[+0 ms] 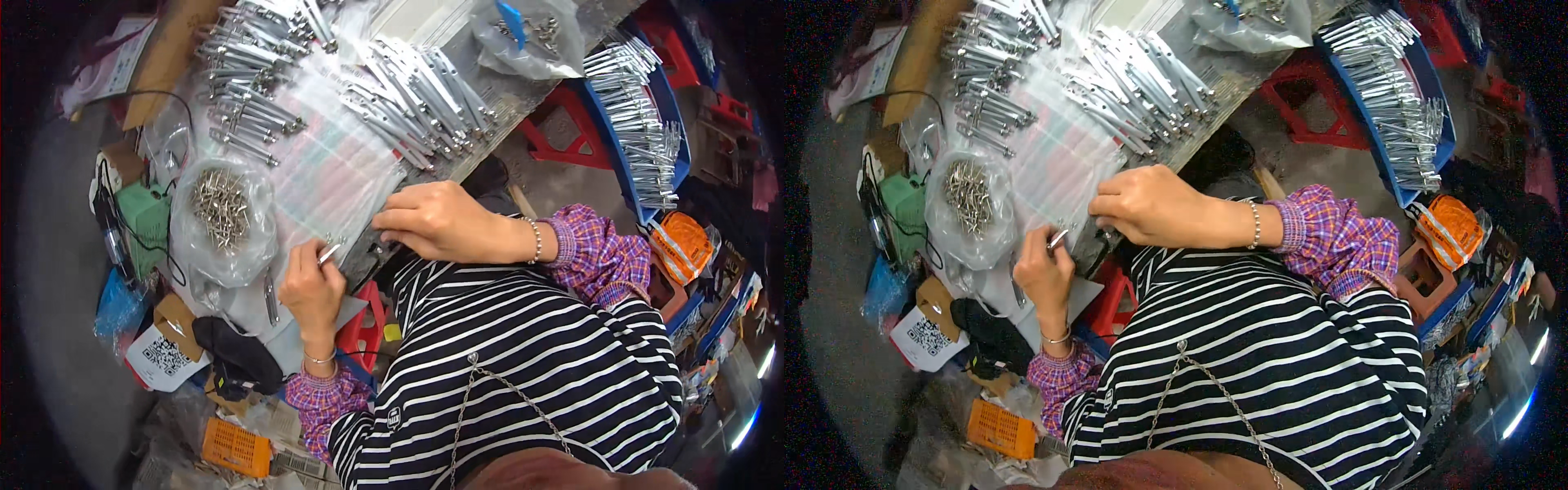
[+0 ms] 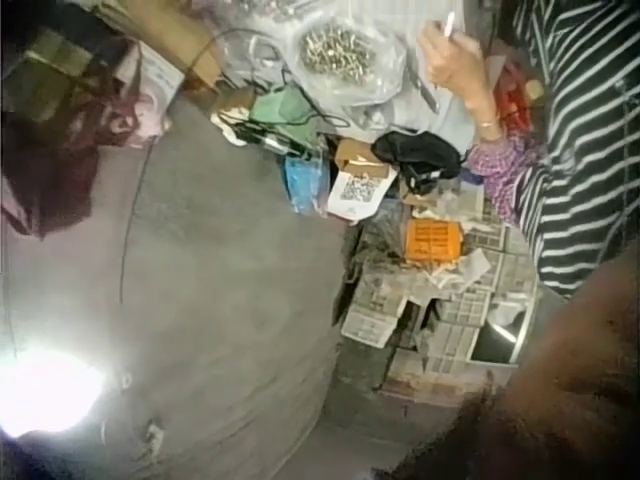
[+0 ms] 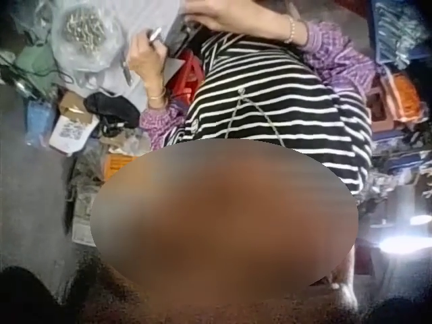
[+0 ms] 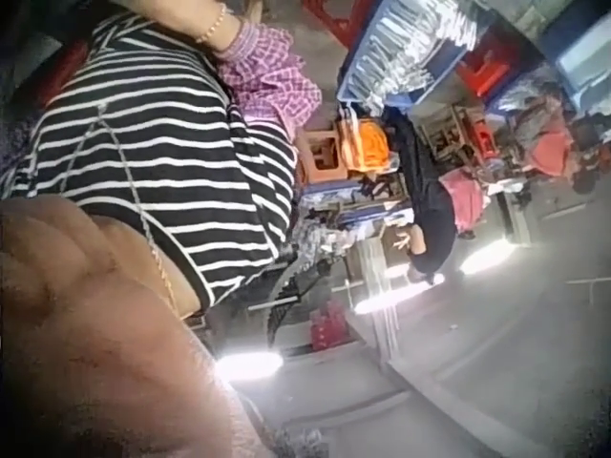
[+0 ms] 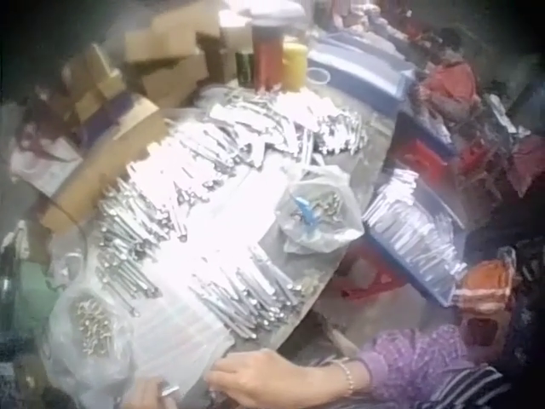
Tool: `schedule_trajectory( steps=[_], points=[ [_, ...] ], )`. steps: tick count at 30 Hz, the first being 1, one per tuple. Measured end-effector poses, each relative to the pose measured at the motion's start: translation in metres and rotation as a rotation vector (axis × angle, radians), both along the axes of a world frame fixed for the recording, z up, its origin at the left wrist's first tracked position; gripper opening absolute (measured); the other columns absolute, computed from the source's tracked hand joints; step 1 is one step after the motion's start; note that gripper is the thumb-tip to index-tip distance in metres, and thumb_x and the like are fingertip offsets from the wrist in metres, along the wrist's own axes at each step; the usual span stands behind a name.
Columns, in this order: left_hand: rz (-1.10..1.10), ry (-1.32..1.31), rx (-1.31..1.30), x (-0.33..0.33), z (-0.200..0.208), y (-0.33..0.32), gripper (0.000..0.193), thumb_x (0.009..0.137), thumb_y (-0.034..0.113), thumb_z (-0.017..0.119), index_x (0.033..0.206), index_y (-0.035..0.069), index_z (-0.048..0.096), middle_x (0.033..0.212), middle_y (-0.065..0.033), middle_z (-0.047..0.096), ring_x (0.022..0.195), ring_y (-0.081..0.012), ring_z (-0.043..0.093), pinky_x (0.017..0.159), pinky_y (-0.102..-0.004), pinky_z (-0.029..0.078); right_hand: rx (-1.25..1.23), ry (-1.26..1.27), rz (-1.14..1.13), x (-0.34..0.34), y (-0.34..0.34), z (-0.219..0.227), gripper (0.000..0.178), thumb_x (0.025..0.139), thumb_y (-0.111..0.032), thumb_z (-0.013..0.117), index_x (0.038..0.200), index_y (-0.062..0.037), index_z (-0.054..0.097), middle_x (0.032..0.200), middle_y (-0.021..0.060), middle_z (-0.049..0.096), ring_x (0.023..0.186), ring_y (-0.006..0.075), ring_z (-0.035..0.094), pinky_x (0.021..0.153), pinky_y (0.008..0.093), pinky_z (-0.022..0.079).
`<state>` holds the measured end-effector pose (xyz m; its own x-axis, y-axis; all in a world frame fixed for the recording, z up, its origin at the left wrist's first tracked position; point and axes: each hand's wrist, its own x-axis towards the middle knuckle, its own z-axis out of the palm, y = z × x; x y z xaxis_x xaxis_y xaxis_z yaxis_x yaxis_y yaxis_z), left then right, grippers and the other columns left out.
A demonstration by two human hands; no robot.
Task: Manual assembly of small metal components, likely hinge or fastener parts, by inserting pins into brackets.
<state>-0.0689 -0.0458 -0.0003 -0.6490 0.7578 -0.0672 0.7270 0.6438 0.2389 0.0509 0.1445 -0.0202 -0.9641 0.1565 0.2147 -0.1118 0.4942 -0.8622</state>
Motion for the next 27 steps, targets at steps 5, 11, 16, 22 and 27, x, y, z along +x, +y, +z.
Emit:
schedule_trajectory(
  steps=[5,11,16,22,27],
  points=[
    [0.158,-0.421,0.391,-0.002,0.02,0.016,0.011,0.071,-0.005,0.057,0.08,0.0,0.058,0.072,-0.0069,0.055,0.057,-0.0114,0.05,0.051,-0.0213,0.039,-0.593,-0.196,0.005,-0.002,0.003,0.004,0.023,0.074,-0.01,0.066,0.095,0.0015,0.061,0.073,0.0072,0.062,0.06,0.0137,0.058,0.055,0.0278,0.046],
    [-0.112,-0.353,0.487,0.016,0.035,0.059,0.017,0.063,-0.006,0.063,0.079,0.001,0.06,0.073,-0.0115,0.058,0.06,-0.0231,0.058,0.051,-0.0293,0.044,-1.263,-0.439,0.08,-0.005,0.006,0.005,0.019,0.085,-0.013,0.058,0.096,0.0013,0.061,0.074,0.0034,0.06,0.062,0.0064,0.054,0.053,0.0185,0.046],
    [-0.222,-0.433,0.482,0.017,0.031,0.083,0.017,0.063,-0.004,0.066,0.078,0.001,0.06,0.073,-0.0104,0.058,0.059,-0.022,0.058,0.051,-0.029,0.045,-1.448,-0.547,-0.009,0.007,0.024,0.001,0.016,0.083,-0.008,0.059,0.094,0.0038,0.061,0.076,0.0036,0.06,0.063,0.0068,0.054,0.052,0.0178,0.046],
    [-0.227,-0.556,0.459,0.02,0.031,0.109,0.014,0.066,-0.002,0.066,0.078,0.001,0.06,0.072,-0.0093,0.059,0.057,-0.019,0.058,0.05,-0.0265,0.044,-1.564,-0.547,-0.057,0.018,0.036,-0.01,0.018,0.084,-0.011,0.058,0.094,0.0046,0.06,0.077,0.0042,0.06,0.064,0.0065,0.054,0.054,0.0176,0.045],
    [-0.274,-0.508,0.387,-0.008,0.028,0.151,0.011,0.066,0.002,0.063,0.077,0.005,0.062,0.071,-0.0063,0.061,0.055,-0.0138,0.056,0.047,-0.023,0.039,-1.605,-0.477,-0.142,0.026,0.051,-0.007,0.017,0.085,-0.012,0.057,0.092,0.0037,0.058,0.077,0.0059,0.06,0.064,0.008,0.056,0.056,0.0184,0.046]
  ],
)
